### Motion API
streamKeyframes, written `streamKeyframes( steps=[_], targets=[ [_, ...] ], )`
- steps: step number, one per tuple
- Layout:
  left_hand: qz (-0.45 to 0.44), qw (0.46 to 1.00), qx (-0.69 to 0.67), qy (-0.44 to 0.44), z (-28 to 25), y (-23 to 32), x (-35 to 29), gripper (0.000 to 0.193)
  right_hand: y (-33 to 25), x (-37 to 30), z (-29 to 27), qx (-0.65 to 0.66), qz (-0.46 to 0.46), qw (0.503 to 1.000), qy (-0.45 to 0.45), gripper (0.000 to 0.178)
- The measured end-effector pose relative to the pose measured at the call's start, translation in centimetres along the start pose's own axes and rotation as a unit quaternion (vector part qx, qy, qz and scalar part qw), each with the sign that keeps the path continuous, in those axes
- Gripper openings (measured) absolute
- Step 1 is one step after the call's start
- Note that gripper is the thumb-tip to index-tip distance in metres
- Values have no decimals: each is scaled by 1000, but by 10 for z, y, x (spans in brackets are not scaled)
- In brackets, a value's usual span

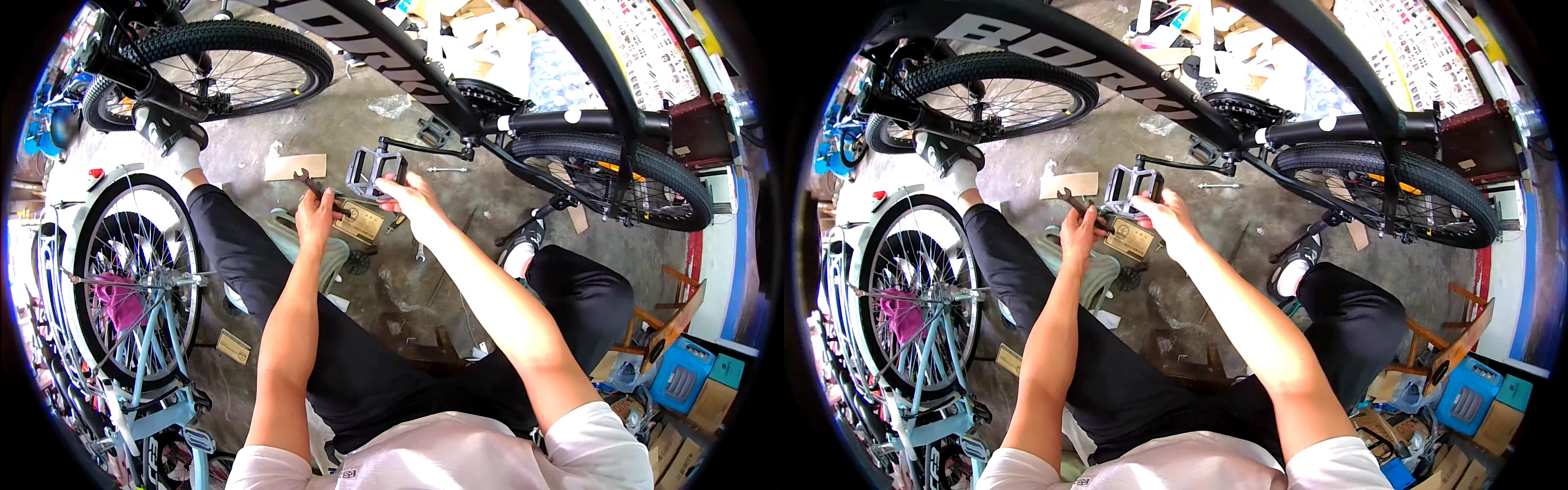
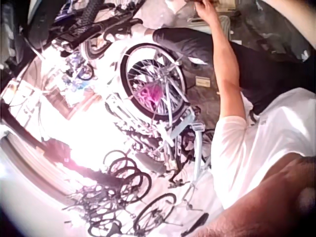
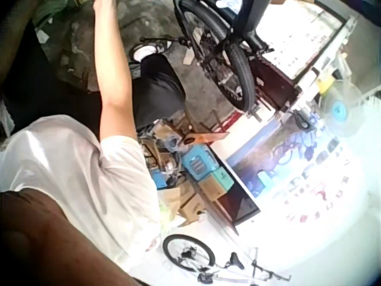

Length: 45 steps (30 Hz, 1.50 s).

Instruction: The person assembles a bicycle by attaching a pedal to the crank arm using a wrench, inserting the front wheel into the front fork, and tightening the axle bolts with a wrench.

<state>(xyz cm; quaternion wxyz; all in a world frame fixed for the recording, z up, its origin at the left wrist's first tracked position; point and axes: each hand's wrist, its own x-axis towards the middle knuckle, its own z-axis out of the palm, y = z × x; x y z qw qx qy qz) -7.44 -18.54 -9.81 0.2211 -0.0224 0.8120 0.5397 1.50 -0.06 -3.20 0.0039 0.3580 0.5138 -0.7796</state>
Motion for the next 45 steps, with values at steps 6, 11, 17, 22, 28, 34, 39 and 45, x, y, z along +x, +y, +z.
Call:
streamKeyframes(
  steps=[6, 11, 17, 22, 28, 34, 39, 45],
  targets=[
    [28, 999, 18, -36, 10, -9, -4, 23, -79, -83, -38, -72, -21, 997, -6, 29],
    [51, 988, 141, -39, 2, -34, -10, 28, -121, -133, -82, -190, -15, 980, -53, 29],
    [27, 988, 131, -81, 12, -38, -34, 34, -150, -167, -84, -542, -150, 823, -81, 31],
    [36, 990, 96, -99, 36, -21, -54, 30, -124, -175, -81, -502, -444, 737, -93, 22],
    [-98, 984, -81, -127, 69, -30, -90, 24, -104, -109, -118, -313, -255, 900, 167, 61],
    [-148, 979, -57, -124, 64, -43, -118, 24, -156, -178, -104, -18, -280, 947, -155, 38],
    [-141, 981, -35, -126, 62, -56, -117, 25, -128, -123, -126, -47, -166, 980, 99, 36],
    [-149, 979, -21, -135, 67, -52, -123, 24, -99, -106, -107, 29, 70, 988, -137, 41]
  ],
)
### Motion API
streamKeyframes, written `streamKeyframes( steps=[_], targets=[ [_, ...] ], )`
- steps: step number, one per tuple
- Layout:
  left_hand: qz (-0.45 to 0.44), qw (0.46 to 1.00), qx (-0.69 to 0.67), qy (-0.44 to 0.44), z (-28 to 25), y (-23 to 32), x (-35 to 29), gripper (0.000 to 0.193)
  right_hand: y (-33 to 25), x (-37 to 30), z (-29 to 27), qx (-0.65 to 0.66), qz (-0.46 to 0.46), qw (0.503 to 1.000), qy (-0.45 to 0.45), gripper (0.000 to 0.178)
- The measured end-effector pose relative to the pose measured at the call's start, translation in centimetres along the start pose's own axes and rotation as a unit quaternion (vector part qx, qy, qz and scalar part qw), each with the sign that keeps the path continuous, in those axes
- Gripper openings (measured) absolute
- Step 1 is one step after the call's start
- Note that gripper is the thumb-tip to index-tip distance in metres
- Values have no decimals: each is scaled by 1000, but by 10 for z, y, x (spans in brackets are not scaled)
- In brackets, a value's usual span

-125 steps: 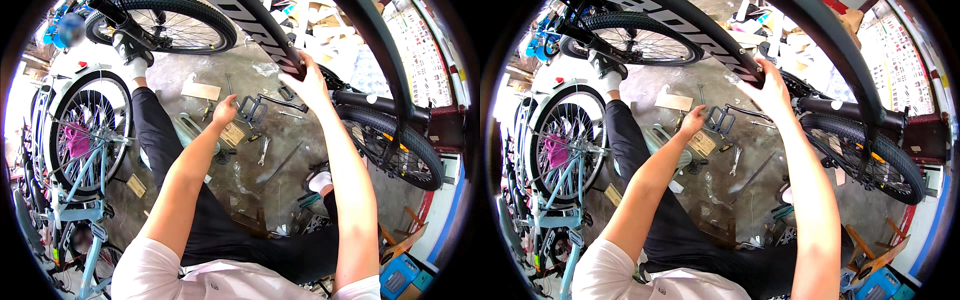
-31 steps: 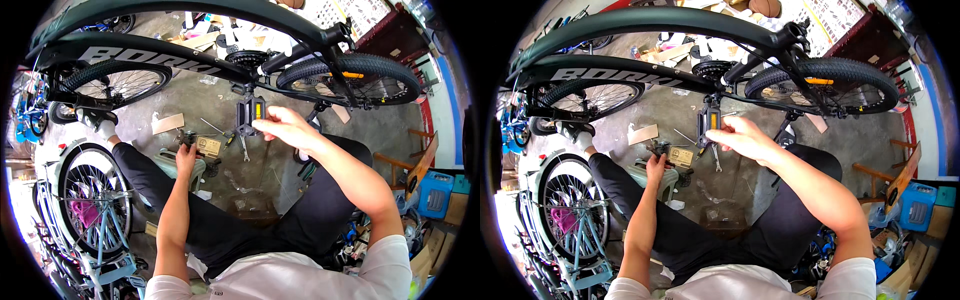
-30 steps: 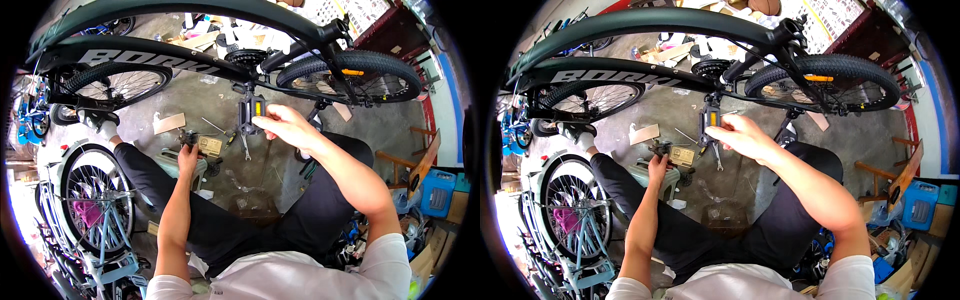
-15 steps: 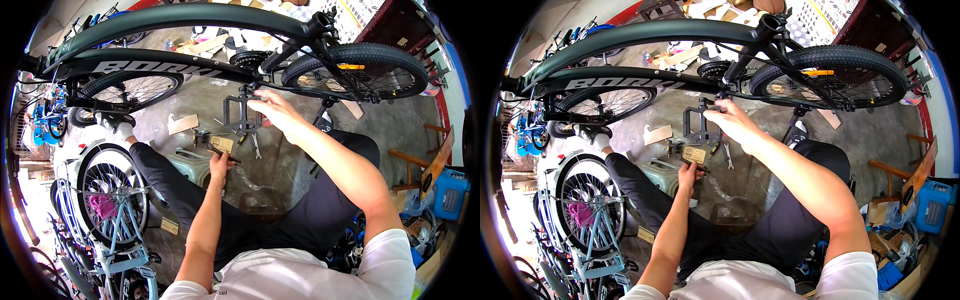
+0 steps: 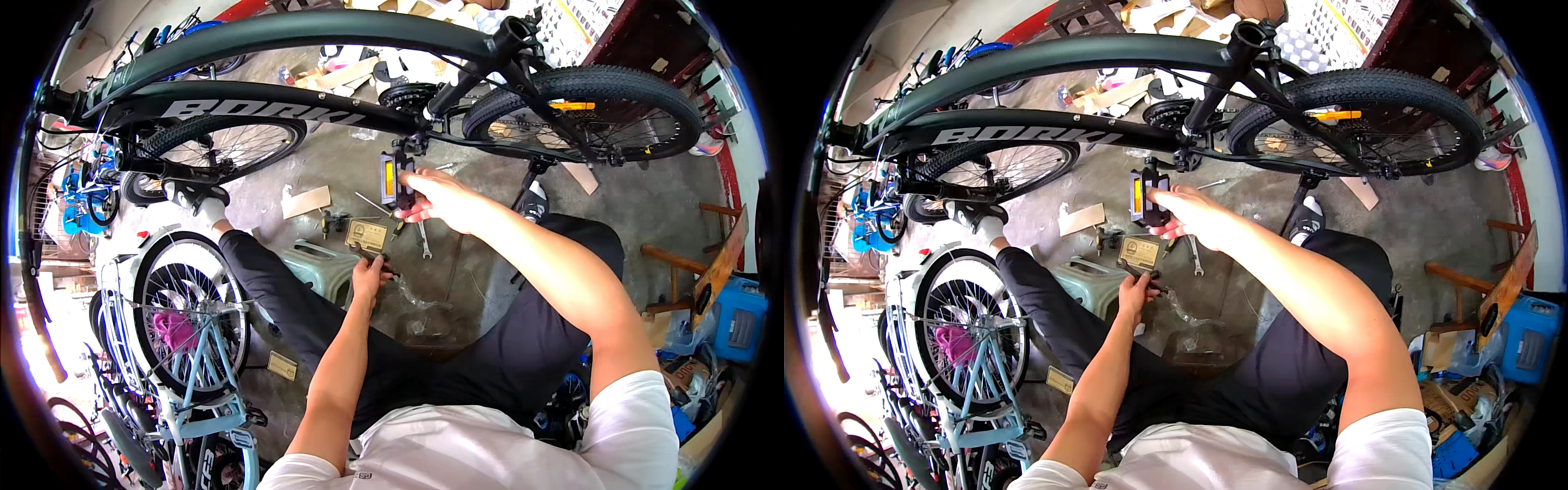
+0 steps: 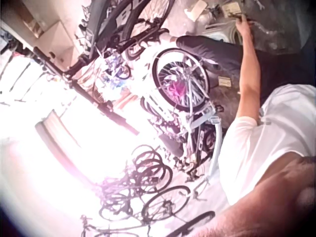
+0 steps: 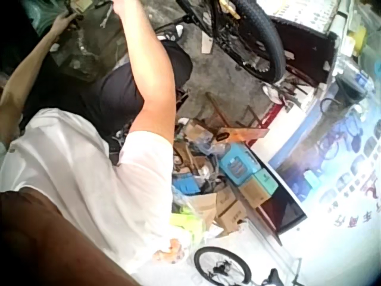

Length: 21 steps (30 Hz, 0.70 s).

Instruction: The person assembles a bicycle by attaching a pedal to the crank arm using a wrench, inserting the front wheel into the front fork, and tightening the axle bolts with a wrench.

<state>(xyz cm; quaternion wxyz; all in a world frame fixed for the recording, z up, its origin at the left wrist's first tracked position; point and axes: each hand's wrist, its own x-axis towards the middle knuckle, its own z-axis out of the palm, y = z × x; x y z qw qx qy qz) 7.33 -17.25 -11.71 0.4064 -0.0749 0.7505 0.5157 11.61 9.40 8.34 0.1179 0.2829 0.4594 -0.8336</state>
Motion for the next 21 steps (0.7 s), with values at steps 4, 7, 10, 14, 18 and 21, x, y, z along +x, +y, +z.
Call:
streamKeyframes(
  steps=[4, 7, 10, 14, 18, 21],
  targets=[
    [-15, 1000, 4, 0, -4, -5, -4, 24, -11, -19, 17, -270, -47, 958, 79, 32],
    [-20, 1000, -8, 16, -15, -13, -1, 24, -21, -52, 27, -113, -184, 976, 31, 19],
    [-31, 999, 4, 8, -7, -6, 10, 23, -44, -85, 25, -178, -319, 931, -23, 17],
    [-3, 1000, 16, -8, -10, -14, 13, 23, -22, -17, -8, -24, -222, 950, 219, 26],
    [-36, 999, 25, -4, -7, -13, 4, 24, 3, 13, -5, 4, -29, 997, 64, 46],
    [-26, 999, 47, -7, -4, -9, -1, 24, 0, 7, -2, -63, -22, 996, 60, 54]
  ],
)
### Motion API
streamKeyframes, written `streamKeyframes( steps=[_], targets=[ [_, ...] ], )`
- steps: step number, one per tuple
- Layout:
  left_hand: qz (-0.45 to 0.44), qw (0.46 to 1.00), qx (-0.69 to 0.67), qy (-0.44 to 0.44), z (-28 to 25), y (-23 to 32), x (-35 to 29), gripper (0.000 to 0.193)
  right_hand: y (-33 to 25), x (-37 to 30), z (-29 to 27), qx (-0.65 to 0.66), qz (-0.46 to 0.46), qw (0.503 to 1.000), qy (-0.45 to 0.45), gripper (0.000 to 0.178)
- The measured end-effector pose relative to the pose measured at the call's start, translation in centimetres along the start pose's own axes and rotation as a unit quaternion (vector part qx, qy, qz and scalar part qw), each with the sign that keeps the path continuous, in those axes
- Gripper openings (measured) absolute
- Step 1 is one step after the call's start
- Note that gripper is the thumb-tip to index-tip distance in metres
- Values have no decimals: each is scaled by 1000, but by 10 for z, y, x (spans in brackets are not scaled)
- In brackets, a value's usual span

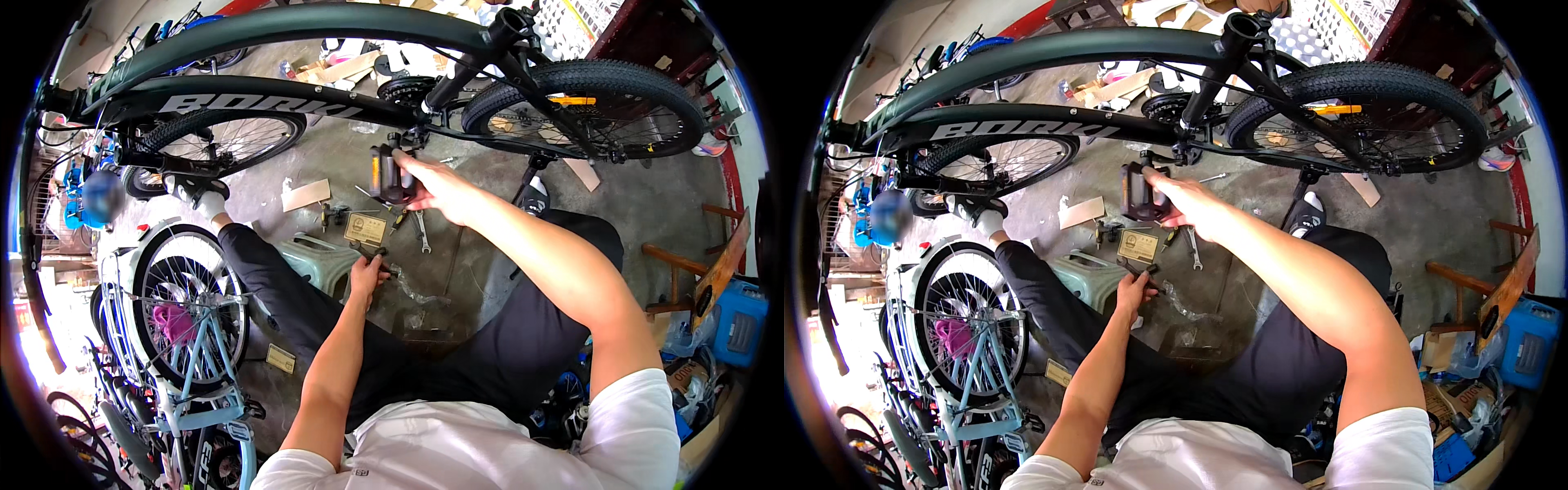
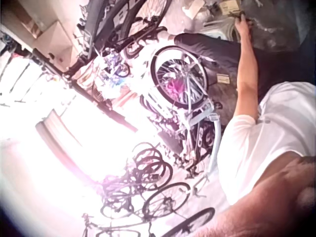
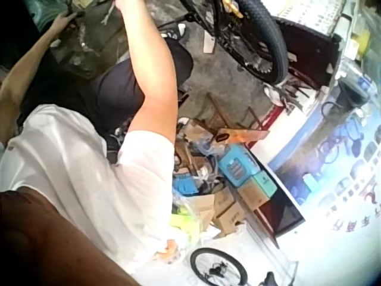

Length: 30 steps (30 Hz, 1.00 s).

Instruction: The person assembles a bicycle by attaching a pedal to the crank arm using a wrench, inserting the front wheel into the front fork, and tightening the axle bolts with a wrench.

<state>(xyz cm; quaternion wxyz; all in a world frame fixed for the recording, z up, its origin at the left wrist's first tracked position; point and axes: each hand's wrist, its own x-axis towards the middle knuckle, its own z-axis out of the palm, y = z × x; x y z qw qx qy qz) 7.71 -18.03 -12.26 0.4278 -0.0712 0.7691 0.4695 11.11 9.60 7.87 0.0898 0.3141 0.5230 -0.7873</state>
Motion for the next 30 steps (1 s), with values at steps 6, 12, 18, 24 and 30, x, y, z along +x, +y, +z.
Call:
streamKeyframes(
  steps=[6, 12, 18, 24, 30],
  targets=[
    [0, 998, -57, 20, -6, 1, -8, 24, -23, -31, 18, -276, -211, 938, 12, 60],
    [-4, 998, -65, 11, 11, 6, -8, 22, -19, 4, -16, -100, -261, 948, 152, 33],
    [-33, 995, -90, -12, 33, -11, -14, 22, 0, 10, -3, 41, -11, 999, -4, 55],
    [-85, 995, -59, 2, 27, -48, -7, 26, -25, -23, 18, -158, -215, 963, 33, 38],
    [-69, 996, -54, 13, 29, -38, -3, 29, -18, 2, -13, -105, -204, 956, 185, 26]
  ],
)
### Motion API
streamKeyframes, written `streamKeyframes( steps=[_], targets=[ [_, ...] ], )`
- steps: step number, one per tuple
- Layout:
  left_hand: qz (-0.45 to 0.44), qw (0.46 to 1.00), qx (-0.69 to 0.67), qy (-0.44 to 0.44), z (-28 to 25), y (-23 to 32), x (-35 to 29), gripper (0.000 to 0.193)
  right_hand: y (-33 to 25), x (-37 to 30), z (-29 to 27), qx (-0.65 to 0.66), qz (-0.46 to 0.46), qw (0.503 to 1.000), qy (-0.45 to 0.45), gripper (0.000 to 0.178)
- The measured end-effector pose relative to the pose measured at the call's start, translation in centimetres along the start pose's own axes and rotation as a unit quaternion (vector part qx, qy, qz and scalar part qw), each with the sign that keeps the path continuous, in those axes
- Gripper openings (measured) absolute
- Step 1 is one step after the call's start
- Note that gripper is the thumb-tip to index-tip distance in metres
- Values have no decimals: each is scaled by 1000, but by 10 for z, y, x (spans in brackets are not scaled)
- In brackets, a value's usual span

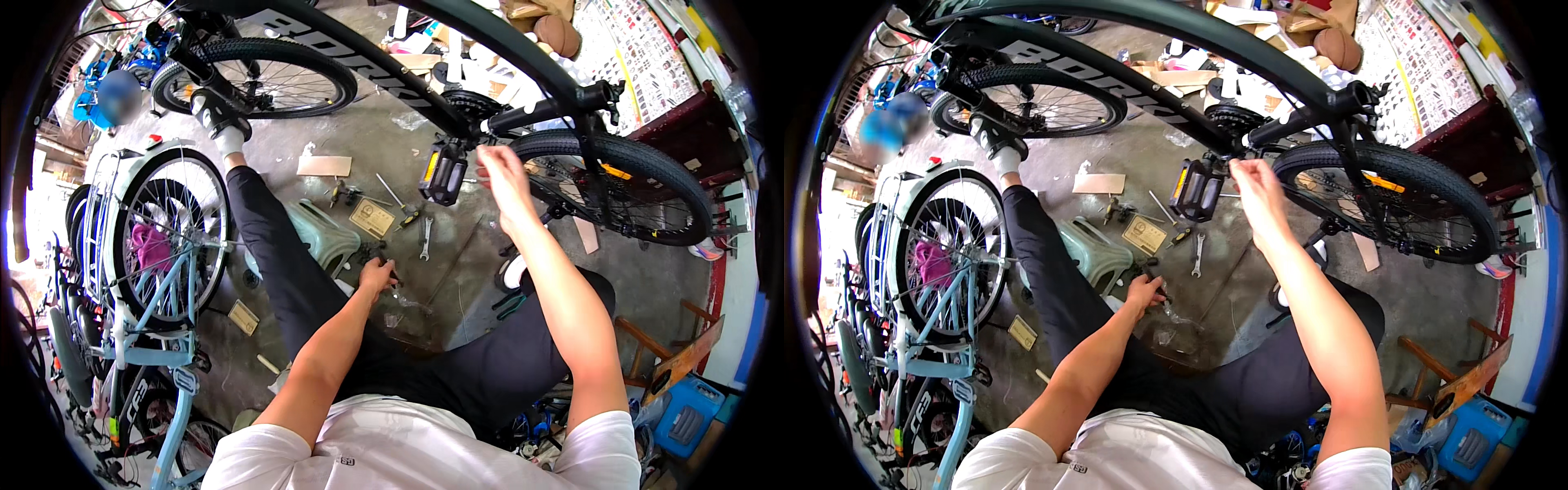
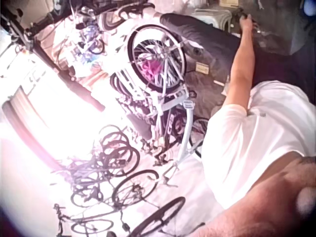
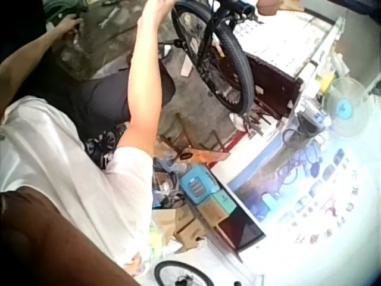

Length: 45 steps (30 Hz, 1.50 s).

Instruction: The person assembles a bicycle by attaching a pedal to the crank arm using a wrench, inserting the front wheel into the front fork, and tightening the axle bolts with a wrench.

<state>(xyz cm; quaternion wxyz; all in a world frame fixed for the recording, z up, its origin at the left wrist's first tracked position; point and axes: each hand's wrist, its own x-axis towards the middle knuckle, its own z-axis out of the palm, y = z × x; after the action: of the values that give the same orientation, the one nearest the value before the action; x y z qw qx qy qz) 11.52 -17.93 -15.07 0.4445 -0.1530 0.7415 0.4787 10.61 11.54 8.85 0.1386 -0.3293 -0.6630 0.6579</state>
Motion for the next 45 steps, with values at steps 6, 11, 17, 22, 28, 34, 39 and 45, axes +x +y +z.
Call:
streamKeyframes(
  steps=[6, 11, 17, 22, 28, 34, 39, 45],
  targets=[
    [8, 1000, 26, -6, 3, -8, -3, 29, 7, -4, 12, 35, 121, 986, -111, 48],
    [15, 999, 34, 2, 6, -12, 4, 30, -42, -29, -1, 7, -47, 981, -189, 44],
    [12, 1000, 25, -5, 8, -14, 9, 30, 13, 10, 1, 38, 176, 979, -97, 41],
    [6, 999, 50, 9, -1, -20, 10, 30, -23, -16, 7, 26, 44, 991, -125, 48],
    [9, 996, 87, -5, 7, -17, 12, 33, 9, 12, -12, 50, 69, 996, -17, 40],
    [15, 997, 67, -36, 5, -14, 4, 27, 16, 3, 12, 35, 190, 963, -189, 61],
    [-7, 998, 56, -16, -9, -12, -1, 22, -52, -33, 6, -45, -179, 932, -312, 33],
    [26, 996, 75, -45, 11, -18, 11, 25, 9, 20, -18, -26, 70, 997, -15, 41]
  ],
)
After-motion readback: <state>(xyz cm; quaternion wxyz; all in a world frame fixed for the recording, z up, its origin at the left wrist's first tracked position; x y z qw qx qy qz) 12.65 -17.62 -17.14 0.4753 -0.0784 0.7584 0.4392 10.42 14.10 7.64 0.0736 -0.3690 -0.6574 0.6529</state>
